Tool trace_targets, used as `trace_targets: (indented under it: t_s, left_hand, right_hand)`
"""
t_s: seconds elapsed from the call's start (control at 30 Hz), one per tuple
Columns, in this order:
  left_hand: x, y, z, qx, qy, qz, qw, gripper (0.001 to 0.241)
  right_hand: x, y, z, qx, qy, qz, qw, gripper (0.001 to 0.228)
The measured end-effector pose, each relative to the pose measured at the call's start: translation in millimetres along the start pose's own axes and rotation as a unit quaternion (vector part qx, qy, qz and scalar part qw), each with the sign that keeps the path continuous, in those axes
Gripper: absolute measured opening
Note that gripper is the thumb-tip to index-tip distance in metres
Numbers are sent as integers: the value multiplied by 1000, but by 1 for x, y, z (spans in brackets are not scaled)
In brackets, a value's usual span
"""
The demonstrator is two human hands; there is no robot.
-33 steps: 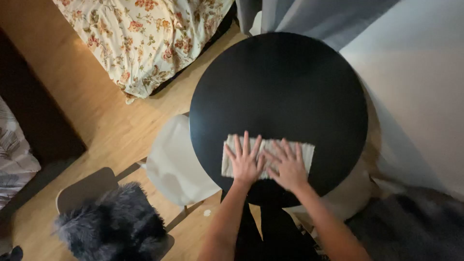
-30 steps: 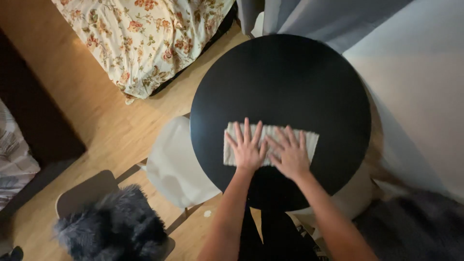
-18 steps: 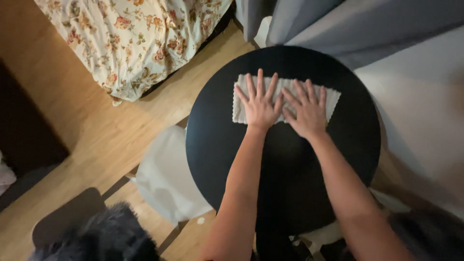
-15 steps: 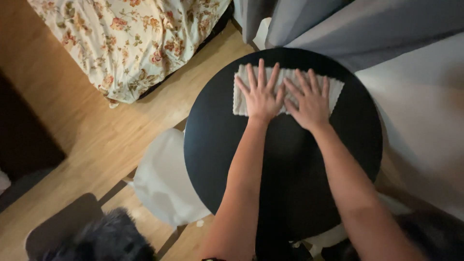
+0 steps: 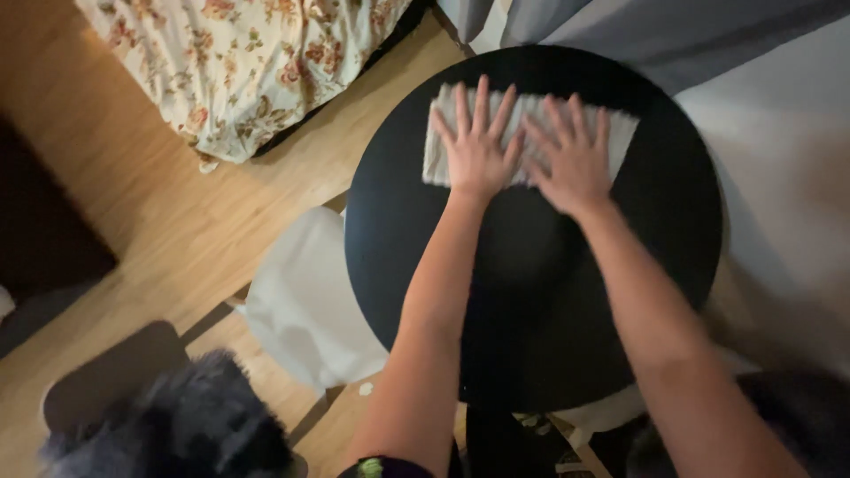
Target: The person wipes a round black table with a white cloth. They then move a grey fur cushion from a chair to the table and wipe the chair seat. Finally, they wipe a section of the white wall next to the table.
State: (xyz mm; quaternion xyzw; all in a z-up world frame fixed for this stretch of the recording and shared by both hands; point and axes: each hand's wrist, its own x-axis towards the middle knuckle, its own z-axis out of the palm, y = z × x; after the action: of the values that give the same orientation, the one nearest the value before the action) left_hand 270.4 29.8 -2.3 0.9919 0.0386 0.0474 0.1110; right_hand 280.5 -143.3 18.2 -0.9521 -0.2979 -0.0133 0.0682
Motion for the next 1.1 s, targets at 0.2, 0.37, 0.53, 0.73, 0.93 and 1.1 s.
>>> trace_targets:
  t_s: [0.2,0.37,0.53,0.73,0.93,1.1]
  left_hand:
    - [-145,-25,-25,-45,-30,-36,998,68]
    - [-284,-27,-47,-23,-38,-72,996,65]
    - [-365,-30,-45,-21,-6,-54,998,62]
    - [-350,-41,-34,20,9,-59,998,66]
    - [-257,-72,-41,-8,12,-87,996,67]
    - [-180,-97,-39,-14,41,-133,990,64]
  right_hand:
    - [-97,-80,11,-30,-38,-32,998,67]
    - [-202,-152,11,-47,-71,-68,994,70]
    - [-272,-192,13,23,-13,-79,997,63]
    - [-236,-184,27,29,22,-143,989,68]
    - [-150,-173,39,-3,-28,-100,995,66]
    - [-67,-164,43,16,1,-78,997,69]
